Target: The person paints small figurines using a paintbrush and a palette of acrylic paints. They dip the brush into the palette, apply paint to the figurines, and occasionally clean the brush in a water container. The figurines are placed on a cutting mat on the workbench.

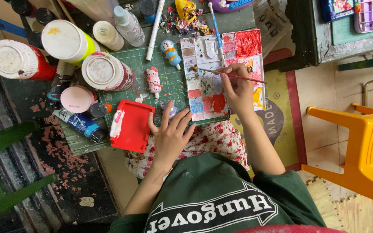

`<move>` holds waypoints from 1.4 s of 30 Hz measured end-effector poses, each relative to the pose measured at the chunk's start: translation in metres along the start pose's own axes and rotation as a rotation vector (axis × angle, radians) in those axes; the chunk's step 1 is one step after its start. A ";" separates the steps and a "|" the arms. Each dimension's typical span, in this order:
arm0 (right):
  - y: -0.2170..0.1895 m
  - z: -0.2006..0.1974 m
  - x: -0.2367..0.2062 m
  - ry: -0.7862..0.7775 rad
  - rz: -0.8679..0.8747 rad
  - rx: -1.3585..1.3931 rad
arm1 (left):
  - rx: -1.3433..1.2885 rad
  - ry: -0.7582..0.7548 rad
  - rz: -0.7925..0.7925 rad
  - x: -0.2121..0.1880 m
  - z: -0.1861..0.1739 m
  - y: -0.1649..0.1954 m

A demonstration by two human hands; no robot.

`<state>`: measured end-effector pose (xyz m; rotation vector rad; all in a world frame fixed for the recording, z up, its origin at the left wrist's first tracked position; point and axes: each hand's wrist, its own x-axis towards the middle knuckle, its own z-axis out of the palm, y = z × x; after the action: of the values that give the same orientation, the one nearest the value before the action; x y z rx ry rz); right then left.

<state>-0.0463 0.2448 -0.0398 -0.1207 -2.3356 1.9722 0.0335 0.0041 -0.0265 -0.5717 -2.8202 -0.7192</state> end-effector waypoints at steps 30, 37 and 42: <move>0.054 -0.111 -0.123 0.431 -0.082 0.106 | -0.021 -0.029 0.031 0.008 -0.009 -0.006; 0.063 -0.110 -0.121 0.437 -0.069 0.062 | -0.025 -0.042 0.009 0.008 -0.010 -0.004; 0.066 -0.108 -0.118 0.420 -0.090 0.093 | -0.019 -0.048 0.009 0.006 -0.009 -0.003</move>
<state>0.0835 0.3486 -0.0880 -0.3767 -1.9482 1.7989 0.0273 -0.0011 -0.0181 -0.6120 -2.8562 -0.7412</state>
